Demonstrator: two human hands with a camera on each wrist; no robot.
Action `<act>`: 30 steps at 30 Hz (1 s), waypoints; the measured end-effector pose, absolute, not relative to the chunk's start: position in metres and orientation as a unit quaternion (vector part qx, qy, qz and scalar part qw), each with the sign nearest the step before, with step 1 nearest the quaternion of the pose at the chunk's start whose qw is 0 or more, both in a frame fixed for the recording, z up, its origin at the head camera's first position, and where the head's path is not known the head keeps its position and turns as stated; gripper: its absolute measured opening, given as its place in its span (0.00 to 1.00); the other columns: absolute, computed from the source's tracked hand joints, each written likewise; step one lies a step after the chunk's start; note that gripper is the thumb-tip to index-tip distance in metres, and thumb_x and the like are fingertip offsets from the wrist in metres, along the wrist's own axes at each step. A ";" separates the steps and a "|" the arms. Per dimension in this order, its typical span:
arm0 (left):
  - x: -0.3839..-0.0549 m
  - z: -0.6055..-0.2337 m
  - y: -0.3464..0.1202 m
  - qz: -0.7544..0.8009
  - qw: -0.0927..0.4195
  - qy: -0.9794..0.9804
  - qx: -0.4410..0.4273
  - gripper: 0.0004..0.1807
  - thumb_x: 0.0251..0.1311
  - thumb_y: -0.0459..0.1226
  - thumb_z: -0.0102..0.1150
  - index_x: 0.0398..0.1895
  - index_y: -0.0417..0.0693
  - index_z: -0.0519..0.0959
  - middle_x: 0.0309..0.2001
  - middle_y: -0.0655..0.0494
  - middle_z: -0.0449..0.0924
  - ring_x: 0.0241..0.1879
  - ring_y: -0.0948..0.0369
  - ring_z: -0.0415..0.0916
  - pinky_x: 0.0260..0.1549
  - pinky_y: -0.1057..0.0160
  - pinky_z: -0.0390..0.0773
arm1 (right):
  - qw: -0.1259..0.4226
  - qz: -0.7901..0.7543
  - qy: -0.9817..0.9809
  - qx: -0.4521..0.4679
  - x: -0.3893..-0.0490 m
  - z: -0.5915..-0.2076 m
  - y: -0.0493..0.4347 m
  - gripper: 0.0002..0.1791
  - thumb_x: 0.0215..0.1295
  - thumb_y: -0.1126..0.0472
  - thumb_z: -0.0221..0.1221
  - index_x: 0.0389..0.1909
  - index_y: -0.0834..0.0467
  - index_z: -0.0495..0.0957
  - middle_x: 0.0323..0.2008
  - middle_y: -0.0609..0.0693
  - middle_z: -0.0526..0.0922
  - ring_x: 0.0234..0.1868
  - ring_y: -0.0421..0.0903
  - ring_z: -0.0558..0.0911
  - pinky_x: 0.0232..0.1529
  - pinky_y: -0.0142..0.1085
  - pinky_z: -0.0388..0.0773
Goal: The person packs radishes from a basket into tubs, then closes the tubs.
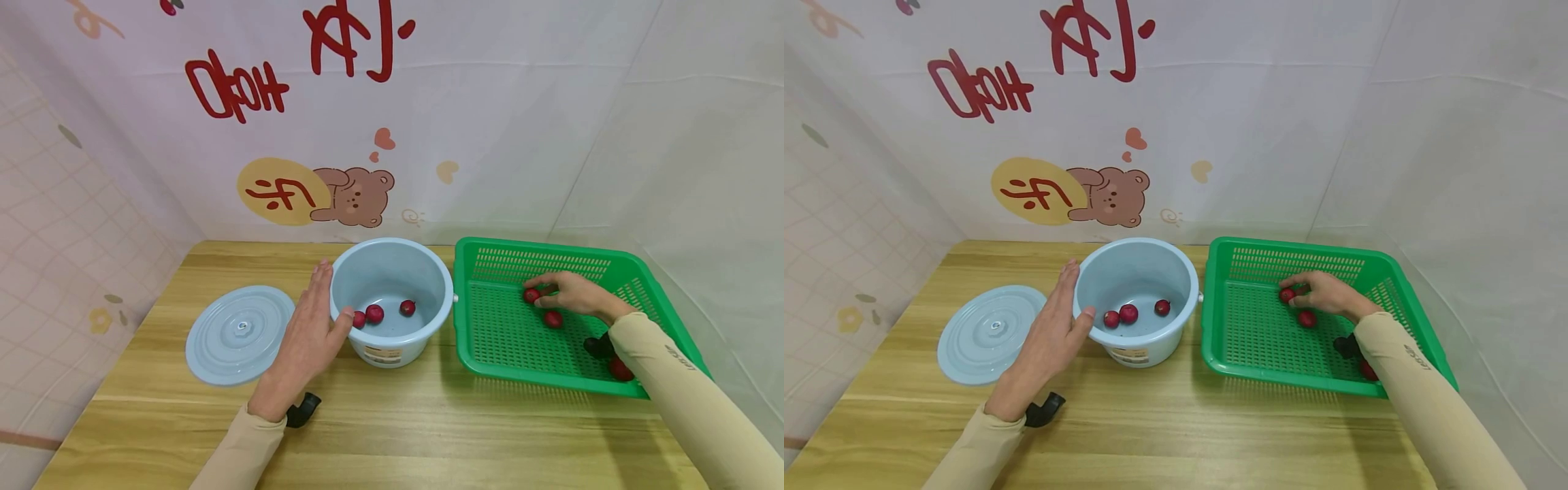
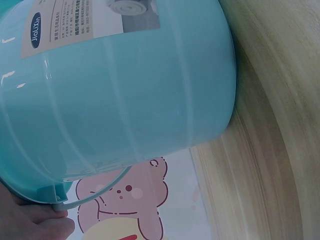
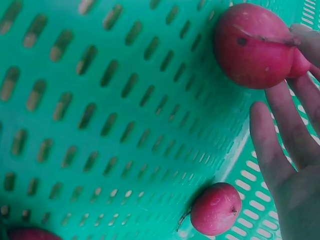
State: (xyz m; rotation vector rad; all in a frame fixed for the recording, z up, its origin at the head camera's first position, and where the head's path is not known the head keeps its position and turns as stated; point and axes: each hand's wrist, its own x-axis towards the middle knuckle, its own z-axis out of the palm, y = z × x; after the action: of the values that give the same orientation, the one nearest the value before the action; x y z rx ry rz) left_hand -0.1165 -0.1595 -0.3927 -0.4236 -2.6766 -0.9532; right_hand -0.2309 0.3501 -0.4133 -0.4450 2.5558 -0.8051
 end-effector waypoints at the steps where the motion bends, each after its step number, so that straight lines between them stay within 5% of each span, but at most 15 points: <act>1: -0.116 -0.393 -0.160 -0.329 0.133 -0.923 -0.146 0.42 0.74 0.50 0.48 0.83 0.38 0.49 0.84 0.50 0.43 0.82 0.51 0.41 0.74 0.35 0.54 | 0.211 -0.288 0.920 -0.161 -0.231 -0.414 0.350 0.28 0.72 0.60 0.63 0.70 0.62 0.74 0.62 0.63 0.79 0.61 0.63 0.79 0.54 0.56 0.81; 18: -0.116 -0.392 -0.160 -0.328 0.129 -0.925 -0.144 0.43 0.74 0.52 0.46 0.83 0.37 0.49 0.84 0.47 0.45 0.82 0.50 0.41 0.74 0.35 0.53 | 0.168 -0.300 0.924 -0.167 -0.225 -0.394 0.349 0.23 0.74 0.57 0.62 0.67 0.61 0.78 0.54 0.55 0.86 0.55 0.56 0.84 0.50 0.50 0.83; 25: -0.115 -0.392 -0.160 -0.330 0.128 -0.924 -0.143 0.43 0.74 0.52 0.46 0.83 0.38 0.49 0.84 0.51 0.43 0.82 0.51 0.40 0.74 0.35 0.53 | 0.155 -0.296 0.927 -0.170 -0.218 -0.375 0.344 0.24 0.75 0.55 0.62 0.66 0.59 0.78 0.54 0.54 0.86 0.48 0.49 0.84 0.43 0.40 0.79; 30: -0.116 -0.393 -0.159 -0.329 0.130 -0.924 -0.144 0.43 0.74 0.52 0.45 0.83 0.38 0.49 0.84 0.49 0.43 0.82 0.50 0.40 0.74 0.35 0.53 | 0.138 -0.293 0.931 -0.170 -0.212 -0.356 0.340 0.23 0.76 0.52 0.61 0.66 0.56 0.79 0.57 0.56 0.85 0.50 0.52 0.85 0.43 0.38 0.78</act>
State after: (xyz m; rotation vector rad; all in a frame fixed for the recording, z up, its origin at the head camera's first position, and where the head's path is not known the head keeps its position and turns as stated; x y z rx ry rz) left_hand -0.1160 -0.1594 -0.3930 -0.4187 -2.6848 -0.9573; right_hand -0.2124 0.3401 -0.3564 -0.4920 2.6928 -0.8473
